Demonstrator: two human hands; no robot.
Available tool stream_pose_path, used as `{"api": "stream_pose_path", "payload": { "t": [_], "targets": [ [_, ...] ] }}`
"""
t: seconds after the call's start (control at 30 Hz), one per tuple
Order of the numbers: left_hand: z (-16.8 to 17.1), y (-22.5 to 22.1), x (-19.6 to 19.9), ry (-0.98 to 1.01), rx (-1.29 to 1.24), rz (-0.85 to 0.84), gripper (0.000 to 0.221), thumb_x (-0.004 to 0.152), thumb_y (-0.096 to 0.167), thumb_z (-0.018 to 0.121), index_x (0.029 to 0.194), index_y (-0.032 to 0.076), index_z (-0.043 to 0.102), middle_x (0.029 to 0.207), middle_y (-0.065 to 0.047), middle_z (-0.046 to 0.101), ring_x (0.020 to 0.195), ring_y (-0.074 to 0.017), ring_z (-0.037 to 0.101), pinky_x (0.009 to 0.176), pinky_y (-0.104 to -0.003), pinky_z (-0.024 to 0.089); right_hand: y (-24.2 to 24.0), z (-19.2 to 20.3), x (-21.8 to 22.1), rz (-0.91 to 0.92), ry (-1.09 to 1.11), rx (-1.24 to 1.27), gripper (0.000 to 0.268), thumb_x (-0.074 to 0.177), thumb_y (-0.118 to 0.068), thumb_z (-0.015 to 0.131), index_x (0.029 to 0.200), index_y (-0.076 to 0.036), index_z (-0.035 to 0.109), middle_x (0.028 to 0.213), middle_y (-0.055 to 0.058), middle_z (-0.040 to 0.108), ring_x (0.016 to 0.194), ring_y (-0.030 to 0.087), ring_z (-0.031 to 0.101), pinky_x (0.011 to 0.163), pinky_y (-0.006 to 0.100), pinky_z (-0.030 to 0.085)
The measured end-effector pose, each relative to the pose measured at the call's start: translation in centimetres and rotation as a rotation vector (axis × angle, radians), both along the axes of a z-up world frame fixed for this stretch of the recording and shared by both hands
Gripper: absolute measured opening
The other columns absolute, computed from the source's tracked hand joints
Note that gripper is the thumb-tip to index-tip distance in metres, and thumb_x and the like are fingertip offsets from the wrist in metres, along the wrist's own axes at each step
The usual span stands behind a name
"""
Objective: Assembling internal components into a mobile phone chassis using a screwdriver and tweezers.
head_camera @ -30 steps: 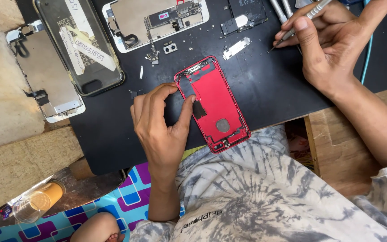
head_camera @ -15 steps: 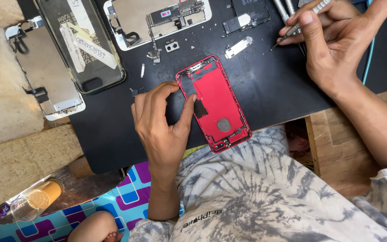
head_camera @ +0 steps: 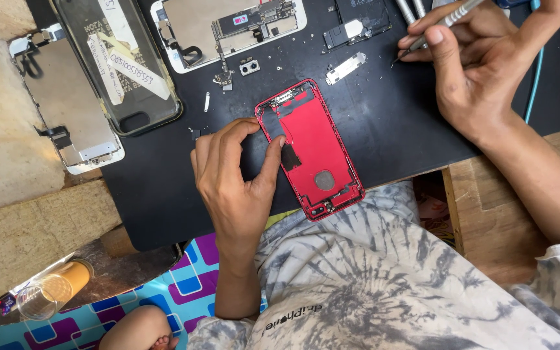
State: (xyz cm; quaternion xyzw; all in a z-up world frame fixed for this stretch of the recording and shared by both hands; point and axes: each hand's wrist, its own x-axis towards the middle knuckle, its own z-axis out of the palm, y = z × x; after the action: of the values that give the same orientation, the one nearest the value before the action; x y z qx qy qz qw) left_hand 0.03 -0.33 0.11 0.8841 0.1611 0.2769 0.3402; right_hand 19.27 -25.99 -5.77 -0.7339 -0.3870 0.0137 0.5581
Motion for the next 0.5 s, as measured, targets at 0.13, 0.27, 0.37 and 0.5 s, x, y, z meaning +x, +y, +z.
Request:
{"api": "stream_pose_path", "payload": {
  "t": [0.13,0.27,0.37,0.5],
  "targets": [
    [0.0,0.0,0.1,-0.001,0.001,0.002,0.033,0.08,0.001,0.087,0.103,0.0,0.064,0.109,-0.01,0.072,0.091,-0.0242,0.06,0.09,-0.038,0.046,2.8,3.5,-0.7,0.097,-0.202,-0.043,0.08,0.125,0.029,0.049,0.16,-0.029,0.006,0.129,0.044,0.061,0.099,0.045,0.071,0.089,0.046,0.065],
    [-0.1,0.1,0.0,0.004,0.003,0.002,0.033,0.079,0.001,0.087,0.103,0.0,0.065,0.109,-0.01,0.072,0.091,-0.0239,0.06,0.09,-0.038,0.046,3.1,3.6,-1.0,0.147,-0.314,-0.074,0.088,0.117,0.03,0.05,0.16,-0.031,0.003,0.124,0.041,0.059,0.097,0.044,0.069,0.09,0.045,0.064],
    [-0.2,0.1,0.0,0.003,0.01,0.0,0.033,0.08,0.002,0.087,0.104,0.001,0.065,0.109,-0.009,0.072,0.091,-0.024,0.061,0.09,-0.038,0.045,3.2,3.5,-1.0,0.169,-0.308,-0.058,0.084,0.117,0.027,0.046,0.157,-0.032,0.002,0.124,0.041,0.058,0.096,0.043,0.067,0.092,0.047,0.063],
    [0.0,0.1,0.0,0.003,0.004,-0.001,0.032,0.08,0.002,0.086,0.103,0.0,0.065,0.109,-0.009,0.072,0.091,-0.024,0.061,0.09,-0.037,0.045,3.1,3.5,-1.6,0.118,-0.201,-0.027,0.082,0.122,0.026,0.043,0.16,-0.037,0.005,0.127,0.042,0.056,0.095,0.043,0.066,0.09,0.047,0.062]
  ]
}}
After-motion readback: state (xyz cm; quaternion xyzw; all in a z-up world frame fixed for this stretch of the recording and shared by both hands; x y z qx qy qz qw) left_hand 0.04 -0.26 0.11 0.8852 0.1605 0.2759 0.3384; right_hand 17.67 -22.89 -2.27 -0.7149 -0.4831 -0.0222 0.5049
